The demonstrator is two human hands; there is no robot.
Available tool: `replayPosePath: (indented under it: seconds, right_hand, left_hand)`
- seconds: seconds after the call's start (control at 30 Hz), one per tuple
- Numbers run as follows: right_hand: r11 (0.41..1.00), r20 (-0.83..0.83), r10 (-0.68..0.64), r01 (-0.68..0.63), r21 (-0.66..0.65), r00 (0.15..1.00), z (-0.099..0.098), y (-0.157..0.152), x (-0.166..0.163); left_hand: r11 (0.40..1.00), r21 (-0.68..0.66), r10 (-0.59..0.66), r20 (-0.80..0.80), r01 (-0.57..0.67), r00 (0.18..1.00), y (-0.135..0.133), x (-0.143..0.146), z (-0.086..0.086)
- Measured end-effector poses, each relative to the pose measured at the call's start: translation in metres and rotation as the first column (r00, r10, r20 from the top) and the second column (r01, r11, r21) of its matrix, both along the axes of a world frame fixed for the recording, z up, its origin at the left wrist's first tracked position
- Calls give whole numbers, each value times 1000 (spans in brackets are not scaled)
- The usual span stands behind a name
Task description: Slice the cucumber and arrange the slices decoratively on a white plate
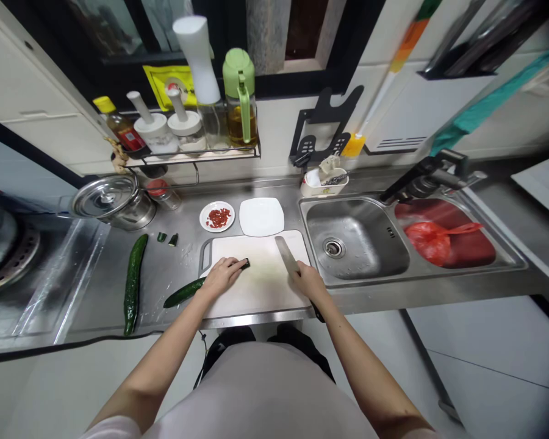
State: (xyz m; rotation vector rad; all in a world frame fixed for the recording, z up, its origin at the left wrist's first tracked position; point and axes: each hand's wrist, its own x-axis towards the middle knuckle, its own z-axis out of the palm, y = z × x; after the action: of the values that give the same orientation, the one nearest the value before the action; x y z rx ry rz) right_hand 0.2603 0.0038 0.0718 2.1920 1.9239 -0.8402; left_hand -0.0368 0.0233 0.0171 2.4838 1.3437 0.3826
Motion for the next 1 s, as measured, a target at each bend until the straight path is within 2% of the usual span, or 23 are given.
replayPosePath:
  seconds: [0.17, 0.4, 0.7, 1.0]
  right_hand:
    - [999, -38, 29, -29, 14, 999, 13, -5, -36]
    - [989, -85, 149, -148, 9, 985, 14, -9, -75]
    - [978, -67, 208, -208, 11, 976, 12, -9, -86]
    - [979, -82, 204, -205, -12, 976, 16, -9, -93]
  left_hand:
    - [1000, -6, 2, -14, -2, 1000, 1, 0, -2]
    - [1000, -27, 7, 0, -7, 1000, -2, 1, -1]
    - [998, -41, 46, -15, -47, 999, -6, 2, -3]
    - [998, -30, 51, 9, -51, 999, -7, 3, -5]
